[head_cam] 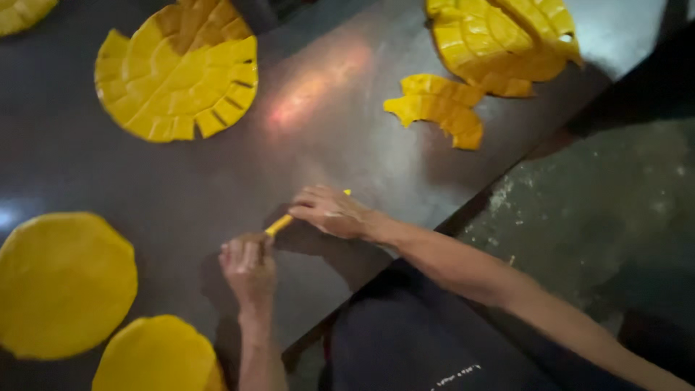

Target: The person works at a metal table with yellow dough discs and cut dough pieces. They roll small dough pieces between their hands and the table into thin strips, trim and separate pieces, press a round metal pan over dough discs to flatten them, and place finished strips into a slotted tray.

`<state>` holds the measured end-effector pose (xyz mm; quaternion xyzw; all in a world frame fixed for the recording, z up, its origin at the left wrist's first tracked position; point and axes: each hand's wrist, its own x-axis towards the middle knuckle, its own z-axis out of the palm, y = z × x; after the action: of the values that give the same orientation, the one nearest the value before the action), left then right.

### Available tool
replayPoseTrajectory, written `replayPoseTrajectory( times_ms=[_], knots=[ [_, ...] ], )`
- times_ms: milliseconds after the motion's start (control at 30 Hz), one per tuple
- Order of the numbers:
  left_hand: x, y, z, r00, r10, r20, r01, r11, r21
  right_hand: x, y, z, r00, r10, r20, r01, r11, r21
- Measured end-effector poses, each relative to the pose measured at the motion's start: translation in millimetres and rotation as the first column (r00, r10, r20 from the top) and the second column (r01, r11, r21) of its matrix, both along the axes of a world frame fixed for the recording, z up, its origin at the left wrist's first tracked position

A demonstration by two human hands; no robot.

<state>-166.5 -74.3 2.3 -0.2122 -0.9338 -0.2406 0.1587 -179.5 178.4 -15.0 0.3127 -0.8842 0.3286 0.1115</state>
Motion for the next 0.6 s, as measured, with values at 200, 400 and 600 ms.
replayPoseTrajectory(
  times_ms=[200, 400, 600],
  knots=[
    [-40.4, 31.6, 30.2, 0.998, -0.061, -0.017, 0.061, 0.998, -0.009, 0.3, 51.5, 28.8, 0.952, -0.282, -0.122, 0.258, 0.949, -0.184],
    [-47.8, 130.2, 45.7, 0.967, -0.254, 0.037, 0.246, 0.960, 0.135, 79.4, 210.8, 50.3, 0.399, -0.906, 0.139, 0.902, 0.415, 0.121],
    [-53.4, 308.3, 20.1, 0.689, -0.700, 0.185, 0.693, 0.712, 0.113, 87.6, 250.3, 9.0, 0.222, -0.969, 0.111, 0.943, 0.243, 0.228]
  ],
)
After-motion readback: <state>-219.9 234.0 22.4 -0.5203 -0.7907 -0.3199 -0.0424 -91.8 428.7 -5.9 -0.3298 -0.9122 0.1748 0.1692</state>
